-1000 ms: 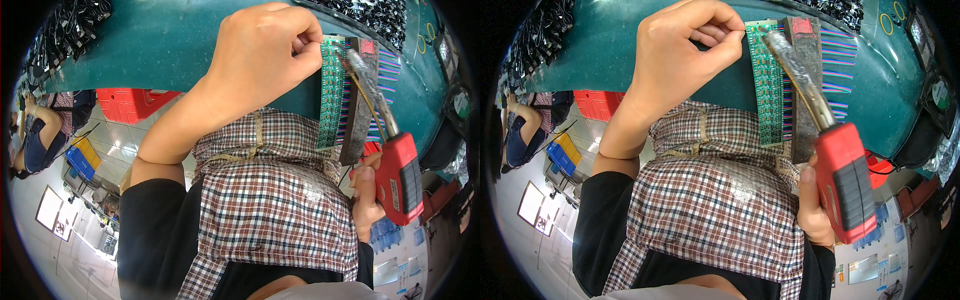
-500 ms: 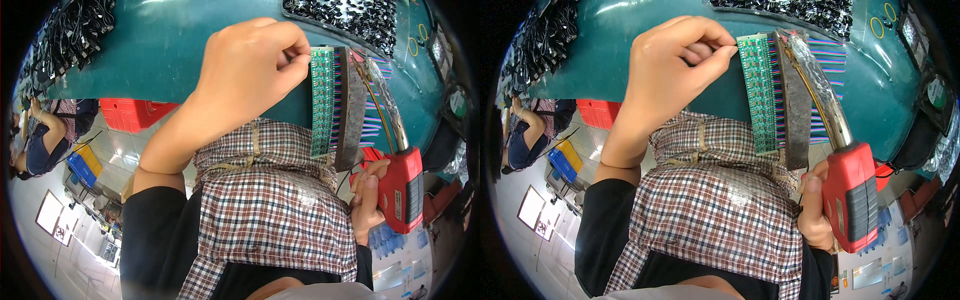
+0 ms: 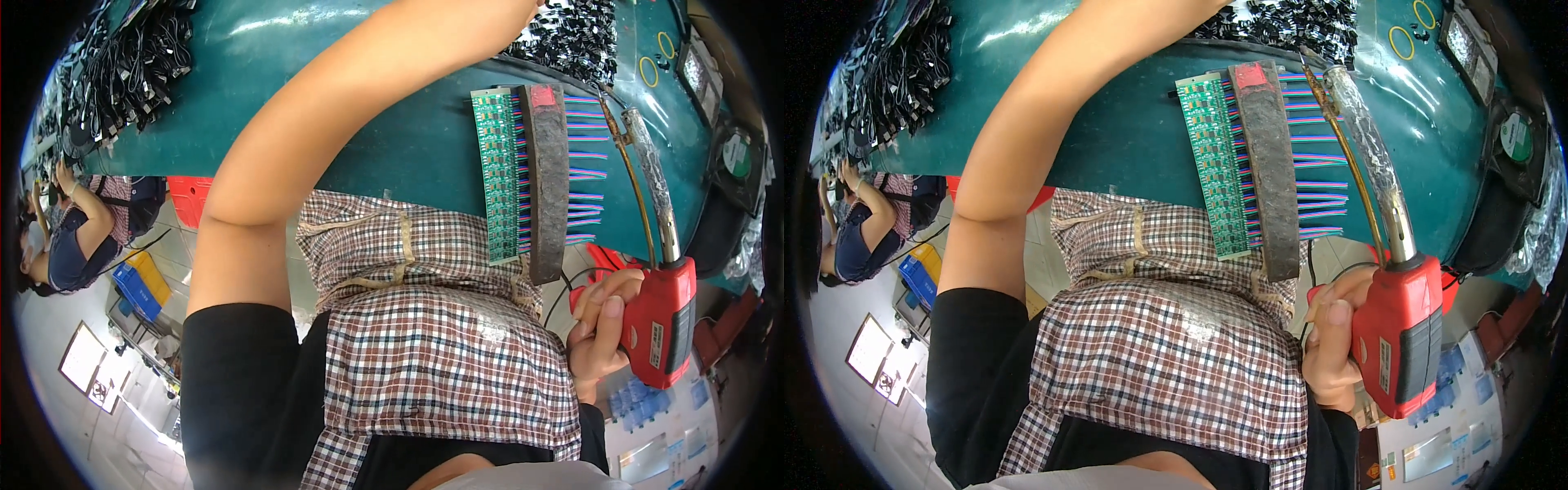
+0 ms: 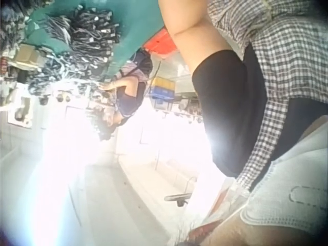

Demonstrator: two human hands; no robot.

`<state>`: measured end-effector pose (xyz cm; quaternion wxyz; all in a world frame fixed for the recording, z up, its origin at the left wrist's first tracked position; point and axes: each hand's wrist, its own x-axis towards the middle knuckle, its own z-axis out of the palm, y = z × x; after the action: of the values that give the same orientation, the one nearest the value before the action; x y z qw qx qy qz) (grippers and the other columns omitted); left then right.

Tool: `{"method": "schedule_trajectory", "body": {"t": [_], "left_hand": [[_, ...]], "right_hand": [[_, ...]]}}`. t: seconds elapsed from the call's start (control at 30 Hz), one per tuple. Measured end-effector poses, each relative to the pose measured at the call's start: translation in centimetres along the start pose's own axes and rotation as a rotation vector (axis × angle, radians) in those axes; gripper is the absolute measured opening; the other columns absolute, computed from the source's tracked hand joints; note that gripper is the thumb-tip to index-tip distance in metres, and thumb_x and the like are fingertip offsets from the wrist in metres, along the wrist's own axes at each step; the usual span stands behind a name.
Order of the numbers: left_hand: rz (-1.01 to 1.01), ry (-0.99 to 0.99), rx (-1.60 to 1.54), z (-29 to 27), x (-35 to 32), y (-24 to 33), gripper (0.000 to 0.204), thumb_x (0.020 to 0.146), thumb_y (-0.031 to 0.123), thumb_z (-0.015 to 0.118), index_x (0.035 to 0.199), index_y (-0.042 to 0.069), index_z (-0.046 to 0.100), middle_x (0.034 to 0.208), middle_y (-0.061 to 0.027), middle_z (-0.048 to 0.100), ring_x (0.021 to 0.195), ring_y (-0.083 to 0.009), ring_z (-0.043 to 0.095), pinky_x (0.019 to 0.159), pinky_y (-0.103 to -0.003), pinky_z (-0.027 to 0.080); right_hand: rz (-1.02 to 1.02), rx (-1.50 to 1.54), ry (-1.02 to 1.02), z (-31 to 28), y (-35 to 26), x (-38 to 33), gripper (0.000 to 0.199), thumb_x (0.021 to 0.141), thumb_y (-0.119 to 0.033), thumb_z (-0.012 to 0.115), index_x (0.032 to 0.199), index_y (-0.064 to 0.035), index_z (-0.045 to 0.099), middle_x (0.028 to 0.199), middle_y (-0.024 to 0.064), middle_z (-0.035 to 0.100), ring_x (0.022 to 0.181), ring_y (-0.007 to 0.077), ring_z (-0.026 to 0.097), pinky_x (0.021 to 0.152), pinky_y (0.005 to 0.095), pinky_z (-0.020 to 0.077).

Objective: The person solders cables to a circuit board strip using a soldering gun, then places electronic components from a tray onto another circuit board strip and solders them with the soldering gun.

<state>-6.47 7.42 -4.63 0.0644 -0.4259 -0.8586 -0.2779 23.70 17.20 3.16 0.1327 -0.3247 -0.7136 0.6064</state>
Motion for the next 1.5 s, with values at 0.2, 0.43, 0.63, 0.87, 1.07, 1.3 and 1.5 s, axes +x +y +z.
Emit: {"method": "schedule_trajectory", "body": {"t": [0.2,0.43,0.63,0.87,1.07,1.3,1.5], "left_hand": [[0.053,-0.018,0.086,0.3,0.0,0.0,0.011,0.079,0.012,0.063,0.075,0.003,0.067,0.077,-0.0193,0.067,0.076,-0.0393,0.067,0.069,-0.05,0.053],[-0.19,-0.013,-0.299,-4.9,-1.7,2.3,0.01,0.082,0.01,0.07,0.08,0.0,0.067,0.079,-0.0164,0.069,0.07,-0.0285,0.071,0.063,-0.036,0.056],[0.278,0.344,-0.619,-3.9,-6.8,1.2,0.007,0.083,0.008,0.069,0.087,0.002,0.071,0.082,-0.0155,0.07,0.074,-0.0264,0.072,0.065,-0.035,0.056],[-0.334,-0.021,-0.404,-5.0,-10.9,4.3,0.009,0.084,-0.004,0.074,0.093,-0.002,0.071,0.086,-0.0043,0.072,0.075,-0.0097,0.07,0.069,-0.021,0.057],[-0.351,-0.021,-0.474,-4.4,-11.6,4.0,0.01,0.082,-0.004,0.074,0.092,-0.001,0.072,0.088,-0.0053,0.072,0.078,-0.0112,0.072,0.071,-0.023,0.059],[-0.328,-0.033,-0.456,-3.8,-11.8,4.1,0.011,0.081,-0.005,0.073,0.091,0.001,0.073,0.086,-0.0062,0.071,0.077,-0.0126,0.072,0.071,-0.024,0.06],[-0.291,0.004,-0.445,-3.6,-11.9,3.9,0.011,0.08,-0.004,0.074,0.091,0.0,0.072,0.085,-0.0061,0.071,0.077,-0.013,0.072,0.07,-0.025,0.06]], "right_hand": [[0.036,-0.024,-0.046,-0.4,-0.5,0.3,0.015,0.096,-0.012,0.05,0.087,-0.0013,0.046,0.078,0.0052,0.045,0.046,0.0062,0.031,0.049,0.0246,0.0348],[-0.039,0.088,-0.035,-0.4,0.4,0.4,0.011,0.094,-0.007,0.051,0.089,0.0003,0.045,0.083,0.0099,0.048,0.045,0.0065,0.034,0.048,0.0263,0.0379],[-0.047,-0.031,-0.118,-0.7,0.6,0.2,0.009,0.095,-0.005,0.051,0.091,0.0011,0.046,0.085,0.0105,0.049,0.045,0.0061,0.036,0.048,0.0265,0.0391],[-0.053,-0.046,-0.194,-0.5,0.8,0.2,0.008,0.096,-0.006,0.049,0.094,0.0018,0.048,0.084,0.0089,0.049,0.046,0.006,0.036,0.049,0.0267,0.04],[-0.039,-0.143,-0.289,-1.2,0.7,0.3,0.006,0.096,-0.004,0.049,0.094,0.001,0.048,0.084,0.0091,0.049,0.047,0.006,0.036,0.049,0.0259,0.0406],[-0.071,-0.276,-0.392,-1.7,0.5,0.6,0.005,0.094,0.0,0.051,0.092,0.0005,0.046,0.086,0.0122,0.051,0.047,0.0064,0.037,0.048,0.0251,0.0408],[-0.05,-0.279,-0.41,-1.7,0.5,0.7,0.005,0.093,0.0,0.052,0.092,0.0007,0.047,0.087,0.0127,0.052,0.047,0.0067,0.037,0.049,0.0248,0.0407]]}}
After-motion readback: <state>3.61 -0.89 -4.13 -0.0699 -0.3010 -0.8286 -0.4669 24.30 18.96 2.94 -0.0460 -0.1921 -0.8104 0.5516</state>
